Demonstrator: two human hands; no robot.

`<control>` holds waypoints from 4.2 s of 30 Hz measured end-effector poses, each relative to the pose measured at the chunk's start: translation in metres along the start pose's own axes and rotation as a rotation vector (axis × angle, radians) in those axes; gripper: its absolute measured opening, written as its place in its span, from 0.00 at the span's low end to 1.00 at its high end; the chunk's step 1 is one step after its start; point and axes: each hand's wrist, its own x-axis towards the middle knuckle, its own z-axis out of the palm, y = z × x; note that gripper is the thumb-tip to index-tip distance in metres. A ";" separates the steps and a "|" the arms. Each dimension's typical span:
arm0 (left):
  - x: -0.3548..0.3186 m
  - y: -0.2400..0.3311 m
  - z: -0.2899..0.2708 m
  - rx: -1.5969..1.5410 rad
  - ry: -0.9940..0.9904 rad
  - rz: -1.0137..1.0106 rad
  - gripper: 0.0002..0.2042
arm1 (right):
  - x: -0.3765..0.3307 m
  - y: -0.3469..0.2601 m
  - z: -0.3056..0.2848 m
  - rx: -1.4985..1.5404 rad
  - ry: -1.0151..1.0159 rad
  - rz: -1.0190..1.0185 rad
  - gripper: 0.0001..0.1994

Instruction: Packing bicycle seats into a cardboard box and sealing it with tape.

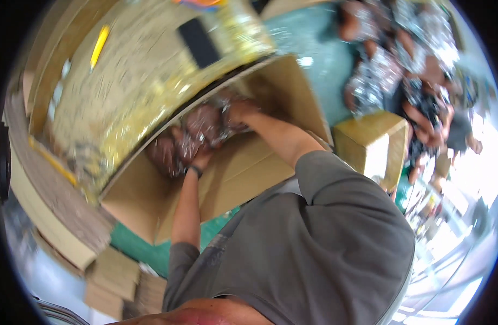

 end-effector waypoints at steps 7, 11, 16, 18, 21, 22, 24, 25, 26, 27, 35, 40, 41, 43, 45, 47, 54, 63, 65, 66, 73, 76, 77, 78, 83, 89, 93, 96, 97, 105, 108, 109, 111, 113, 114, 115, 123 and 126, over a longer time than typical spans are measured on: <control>-0.085 0.145 0.017 0.157 0.220 -0.022 0.37 | -0.275 0.091 -0.228 0.271 1.414 -0.360 0.14; -0.095 0.261 0.082 -0.034 0.403 0.234 0.34 | -0.319 0.319 -0.247 0.019 1.262 0.610 0.26; -0.095 0.455 0.216 -0.025 0.295 0.472 0.30 | -0.254 0.475 -0.214 0.065 1.070 0.761 0.26; -0.086 0.501 0.254 0.312 0.314 0.614 0.31 | -0.282 0.444 -0.246 0.248 0.801 0.563 0.28; -0.079 0.589 0.302 0.866 0.485 0.898 0.34 | -0.328 0.433 -0.278 0.371 0.573 0.159 0.30; -0.078 0.613 0.313 1.061 0.475 1.020 0.34 | -0.349 0.430 -0.288 0.471 0.317 -0.174 0.30; -0.063 0.632 0.323 1.265 0.455 1.131 0.34 | -0.383 0.397 -0.302 0.708 -0.072 -0.447 0.32; -0.053 0.627 0.316 1.340 0.328 1.263 0.34 | -0.394 0.382 -0.312 0.704 -0.089 -0.461 0.32; -0.047 0.614 0.308 1.406 0.192 1.389 0.33 | -0.403 0.366 -0.320 0.911 -0.347 -0.530 0.31; -0.052 0.591 0.301 1.299 0.194 1.325 0.34 | -0.409 0.355 -0.331 1.099 -0.624 -0.589 0.30; -0.176 0.513 0.266 0.405 0.166 0.543 0.27 | -0.234 0.539 -0.365 -0.256 1.051 0.279 0.19; -0.198 0.398 0.158 -0.201 0.197 -0.076 0.30 | -0.220 0.455 -0.279 -0.530 1.048 -0.168 0.17; -0.189 0.383 0.147 -0.229 0.216 -0.086 0.30 | -0.235 0.430 -0.252 -0.595 1.015 -0.289 0.17; -0.153 0.348 0.126 -0.252 0.242 -0.131 0.30 | -0.299 0.333 -0.219 -0.469 0.926 -0.211 0.18; -0.095 0.298 0.117 -0.212 0.176 -0.137 0.30 | -0.321 0.296 -0.177 -0.392 0.713 0.070 0.28; -0.015 0.231 0.125 -0.286 0.115 -0.183 0.32 | -0.287 0.307 -0.127 -0.081 0.889 0.073 0.39; 0.192 0.180 0.204 -0.159 0.468 0.126 0.20 | -0.225 0.275 -0.138 0.250 0.875 0.544 0.78; 0.225 0.124 0.145 0.427 0.011 -0.056 0.18 | -0.221 0.234 -0.169 0.349 0.894 0.639 0.69; 0.183 0.179 0.180 0.470 -0.054 0.087 0.20 | -0.244 0.273 -0.172 0.522 0.913 0.651 0.70; 0.176 0.195 0.179 0.436 0.004 0.147 0.24 | -0.251 0.297 -0.166 0.531 0.966 0.618 0.65; 0.062 0.221 0.067 0.128 -0.093 0.192 0.34 | -0.402 0.193 -0.041 0.336 1.501 0.059 0.26; -0.029 0.286 0.102 0.223 -0.043 0.337 0.32 | -0.525 0.223 0.107 0.312 1.798 0.308 0.12; -0.046 0.299 0.120 0.308 0.004 0.502 0.31 | -0.566 0.250 0.177 0.201 1.829 0.590 0.07; -0.064 0.312 0.137 0.373 0.067 0.667 0.30 | -0.614 0.266 0.248 0.261 1.689 0.866 0.07; -0.165 0.349 0.286 0.354 -0.051 0.832 0.28 | -0.809 0.259 0.540 0.475 1.063 1.839 0.22; -0.265 0.323 0.457 0.423 -0.534 0.895 0.25 | -0.830 0.260 0.696 0.185 1.543 1.680 0.08; -0.332 0.298 0.512 0.548 -0.844 0.839 0.21 | -0.859 0.223 0.649 0.617 1.753 1.727 0.13; -0.368 0.297 0.503 0.574 -1.183 0.684 0.24 | -0.878 0.158 0.536 0.969 1.969 1.345 0.14; -0.378 0.303 0.496 0.543 -1.291 0.557 0.31 | -0.870 0.137 0.489 1.081 2.129 1.108 0.14; -0.393 0.416 0.338 0.340 -1.060 0.827 0.70 | -0.728 0.035 0.170 1.247 1.609 -0.456 0.09; -0.346 0.413 0.233 0.154 -0.293 0.733 0.28 | -0.631 0.010 0.065 0.933 1.282 -0.984 0.16; -0.337 0.420 0.197 0.069 -0.075 0.584 0.22 | -0.605 -0.005 0.034 0.843 1.178 -1.059 0.17; -0.282 0.387 0.098 -0.241 0.130 0.558 0.24 | -0.533 -0.029 -0.013 0.266 1.167 -0.939 0.31; -0.254 0.329 -0.004 -0.484 0.260 0.481 0.27 | -0.448 -0.024 -0.031 -0.095 1.105 -0.884 0.35; -0.245 0.289 -0.047 -0.437 0.431 0.453 0.28 | -0.405 -0.018 -0.033 -0.464 1.045 -0.799 0.39; -0.239 0.245 -0.081 -0.393 0.604 0.422 0.29 | -0.364 -0.009 -0.033 -0.575 0.933 -0.675 0.40; -0.281 0.102 -0.171 -0.444 1.292 -0.012 0.42 | -0.329 0.061 -0.060 -0.503 0.880 -0.491 0.33; -0.299 0.106 -0.151 -0.205 1.077 -0.080 0.41 | -0.402 0.154 -0.092 0.055 0.995 -0.784 0.29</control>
